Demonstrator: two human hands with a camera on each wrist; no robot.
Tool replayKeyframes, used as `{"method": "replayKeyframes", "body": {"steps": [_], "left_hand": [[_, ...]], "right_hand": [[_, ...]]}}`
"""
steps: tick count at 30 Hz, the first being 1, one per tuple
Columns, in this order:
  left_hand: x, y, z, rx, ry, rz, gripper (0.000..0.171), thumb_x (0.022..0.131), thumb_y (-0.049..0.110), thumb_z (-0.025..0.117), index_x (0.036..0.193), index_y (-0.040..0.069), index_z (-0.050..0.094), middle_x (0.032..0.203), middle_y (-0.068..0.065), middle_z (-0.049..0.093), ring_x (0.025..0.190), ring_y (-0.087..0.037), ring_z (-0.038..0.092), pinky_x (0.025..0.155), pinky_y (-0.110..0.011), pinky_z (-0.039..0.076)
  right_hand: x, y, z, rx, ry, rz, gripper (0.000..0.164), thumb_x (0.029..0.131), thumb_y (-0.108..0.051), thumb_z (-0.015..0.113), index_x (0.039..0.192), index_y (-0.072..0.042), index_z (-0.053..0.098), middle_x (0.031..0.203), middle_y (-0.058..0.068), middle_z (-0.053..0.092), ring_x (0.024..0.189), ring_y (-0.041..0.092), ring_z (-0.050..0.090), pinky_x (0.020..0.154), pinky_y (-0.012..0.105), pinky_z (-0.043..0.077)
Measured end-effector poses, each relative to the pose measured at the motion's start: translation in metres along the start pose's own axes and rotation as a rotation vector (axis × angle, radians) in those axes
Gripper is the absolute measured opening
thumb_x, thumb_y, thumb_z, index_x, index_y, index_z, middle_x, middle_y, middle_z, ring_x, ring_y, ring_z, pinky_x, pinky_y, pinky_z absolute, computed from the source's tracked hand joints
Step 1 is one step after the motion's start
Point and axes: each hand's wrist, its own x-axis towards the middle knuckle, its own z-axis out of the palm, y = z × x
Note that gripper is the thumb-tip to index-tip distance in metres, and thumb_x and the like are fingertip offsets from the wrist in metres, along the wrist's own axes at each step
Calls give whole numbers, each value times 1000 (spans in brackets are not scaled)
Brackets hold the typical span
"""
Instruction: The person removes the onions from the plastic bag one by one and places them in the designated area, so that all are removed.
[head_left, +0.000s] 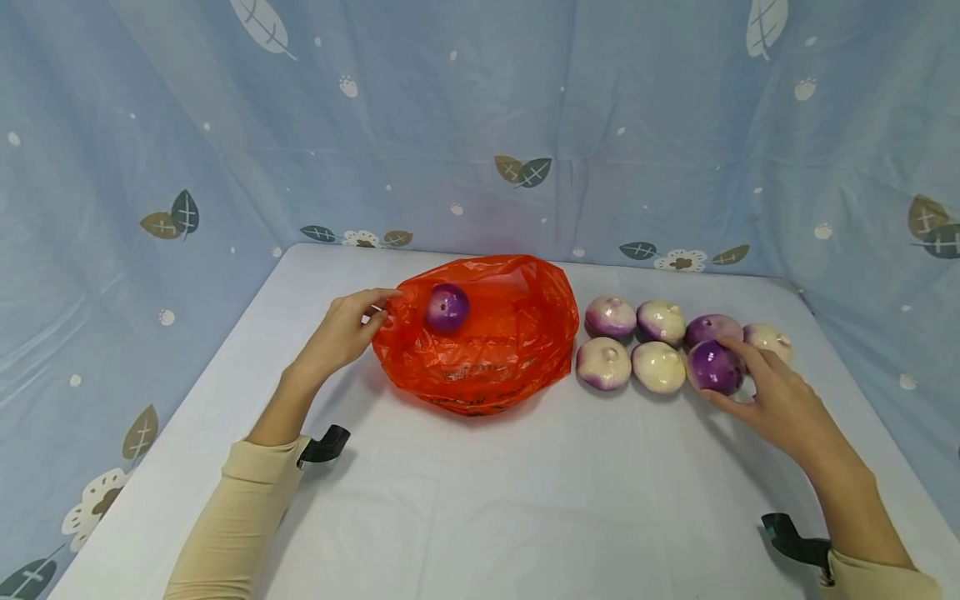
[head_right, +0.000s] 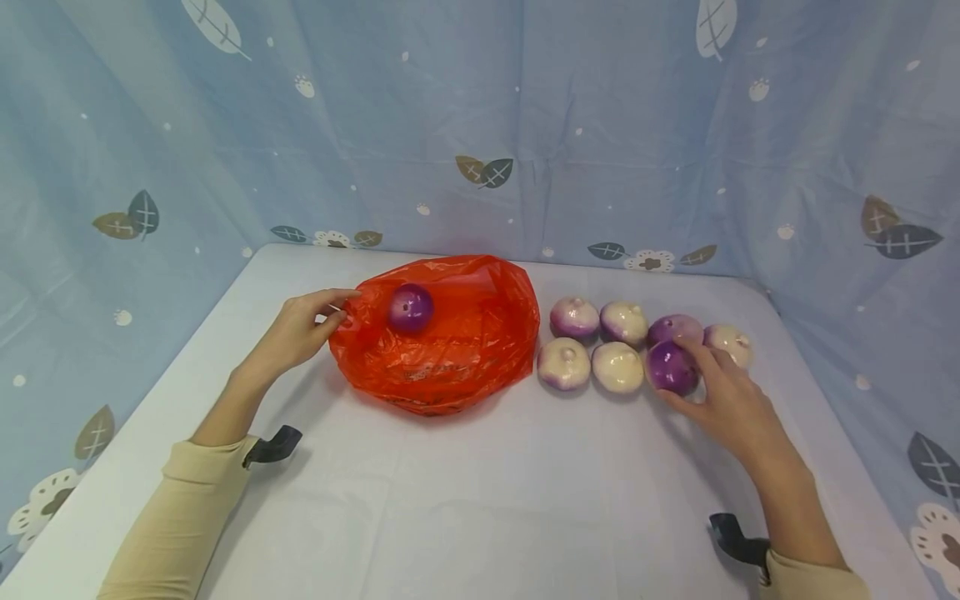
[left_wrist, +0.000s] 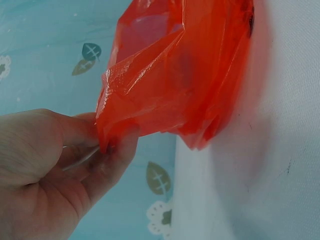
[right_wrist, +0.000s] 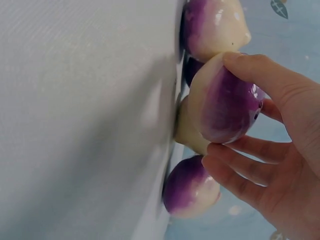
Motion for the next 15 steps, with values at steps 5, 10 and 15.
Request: {"method": "replayKeyframes", "body": {"steps": [5,10,15], "left_hand": [[0,0,0,2,-2,0,37,94,-8,51,128,1,62,110,-20,70,92,-34,70,78,-47,61],[0,1,0,5,0,2,37,94,-8,51,128,1,62,110,-20,70,91,-34,70,77,-46,61],[0,2,0,5,2,2,37,94,-8,51,128,1,62,109,-20,70,90,-34,70,76,-46,61]], "right_hand": [[-2,3,3,1,-8,-3,83,74,-24,84,141,-5,40,124,38,48,105,59,53,75,77,43],[-2,5,6,0,-22,-4,81,74,-23,84,140,-6,40,125,38,47,106,60,52,76,76,44],[0,6,7,-4,-42,-6,80,76,-26,84,140,-6,40,127,39,47,107,60,52,76,75,45]]}}
